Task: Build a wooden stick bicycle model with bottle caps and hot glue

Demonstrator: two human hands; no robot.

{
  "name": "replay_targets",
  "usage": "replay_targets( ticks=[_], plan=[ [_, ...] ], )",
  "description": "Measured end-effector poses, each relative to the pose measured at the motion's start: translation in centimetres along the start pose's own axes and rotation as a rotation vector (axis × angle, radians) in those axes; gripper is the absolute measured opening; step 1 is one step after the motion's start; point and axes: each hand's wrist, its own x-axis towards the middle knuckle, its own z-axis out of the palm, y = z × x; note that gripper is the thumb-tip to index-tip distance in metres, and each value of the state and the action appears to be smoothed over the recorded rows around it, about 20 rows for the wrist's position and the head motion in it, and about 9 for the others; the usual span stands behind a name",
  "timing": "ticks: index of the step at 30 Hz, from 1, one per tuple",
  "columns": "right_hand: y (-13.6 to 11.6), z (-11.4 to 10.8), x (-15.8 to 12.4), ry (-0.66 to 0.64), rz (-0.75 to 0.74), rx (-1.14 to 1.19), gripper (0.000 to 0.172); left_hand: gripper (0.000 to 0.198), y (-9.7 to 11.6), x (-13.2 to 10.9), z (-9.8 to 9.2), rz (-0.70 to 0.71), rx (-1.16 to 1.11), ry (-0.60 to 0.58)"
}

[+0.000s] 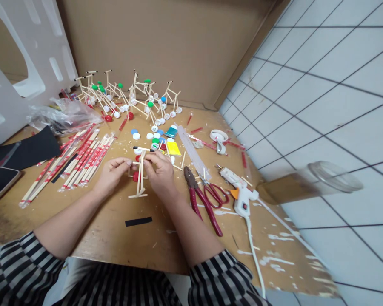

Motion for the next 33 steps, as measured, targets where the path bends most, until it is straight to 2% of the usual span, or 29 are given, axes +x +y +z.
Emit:
replay_targets(
  ticks=[23, 30, 33],
  plan=[
    [0.0, 0.0, -0.1, -0.009, 0.027, 0.007, 0.015, 0.022, 0.4, -0.3, 0.1, -0.024, 0.049, 0.008],
    [0.0, 0.1, 0.0, -0.007, 0.015, 0.004, 0.016, 0.019, 0.0, 0.3, 0.0, -0.043, -0.072, 0.150],
    [0.0, 0.1, 0.0, -0.002, 0.024, 0.002, 0.016, 0.021, 0.1, 0.8, -0.4, -0.110, 0.014, 0.130]
  ],
)
